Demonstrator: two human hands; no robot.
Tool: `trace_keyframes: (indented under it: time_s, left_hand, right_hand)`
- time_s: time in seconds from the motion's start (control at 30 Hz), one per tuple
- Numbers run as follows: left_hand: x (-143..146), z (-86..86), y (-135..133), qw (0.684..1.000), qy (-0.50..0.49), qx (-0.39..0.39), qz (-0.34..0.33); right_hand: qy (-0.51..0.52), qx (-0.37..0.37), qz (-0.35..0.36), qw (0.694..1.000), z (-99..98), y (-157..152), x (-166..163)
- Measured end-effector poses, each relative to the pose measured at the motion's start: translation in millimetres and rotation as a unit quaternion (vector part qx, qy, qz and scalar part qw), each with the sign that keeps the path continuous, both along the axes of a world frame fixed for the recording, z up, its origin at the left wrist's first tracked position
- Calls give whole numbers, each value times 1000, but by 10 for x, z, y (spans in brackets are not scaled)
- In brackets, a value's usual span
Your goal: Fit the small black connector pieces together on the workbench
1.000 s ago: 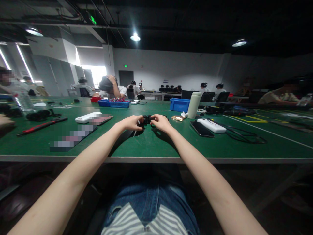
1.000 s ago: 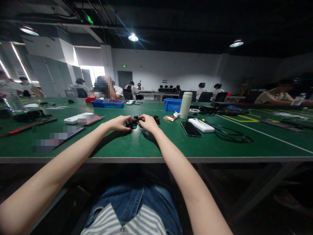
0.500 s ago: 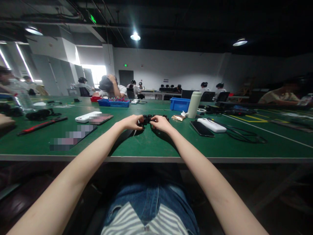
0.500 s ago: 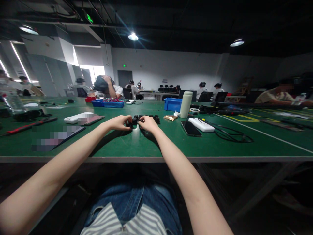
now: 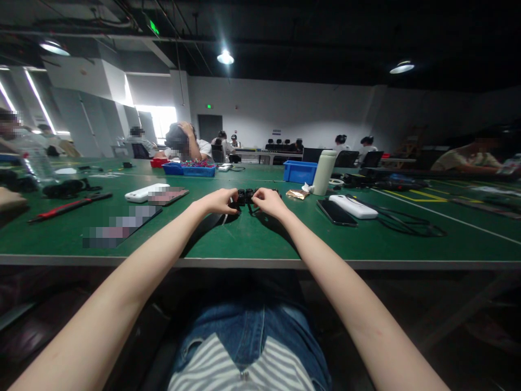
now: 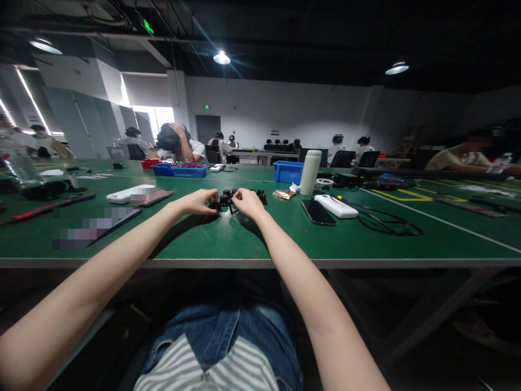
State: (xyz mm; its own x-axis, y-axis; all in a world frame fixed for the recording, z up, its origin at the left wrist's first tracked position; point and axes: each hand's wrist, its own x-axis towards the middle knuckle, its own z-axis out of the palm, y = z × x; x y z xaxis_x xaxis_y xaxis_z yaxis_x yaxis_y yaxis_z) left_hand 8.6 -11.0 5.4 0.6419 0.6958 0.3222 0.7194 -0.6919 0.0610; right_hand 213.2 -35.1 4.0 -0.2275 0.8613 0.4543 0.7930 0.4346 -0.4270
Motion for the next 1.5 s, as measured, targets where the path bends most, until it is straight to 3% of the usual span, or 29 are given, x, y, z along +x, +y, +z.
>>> trace_keyframes:
  time_s: [0.37,0.93,1.27,1.5]
  left_hand:
    - [3,7,-4,1000,4,23,-3]
    - [16,0,-8,999,32,14,-16]
    - [43,23,-46,998,53,33,-5]
    - [59,32,-80,997,67,41,5]
  right_hand:
    - [10,14,15,1000,-31,37,12]
    - [-93,-79,8,992,-40,36,-1]
    - [16,13,-20,1000,1,-13,-5]
    - [76,49,4,996,-46,73,8]
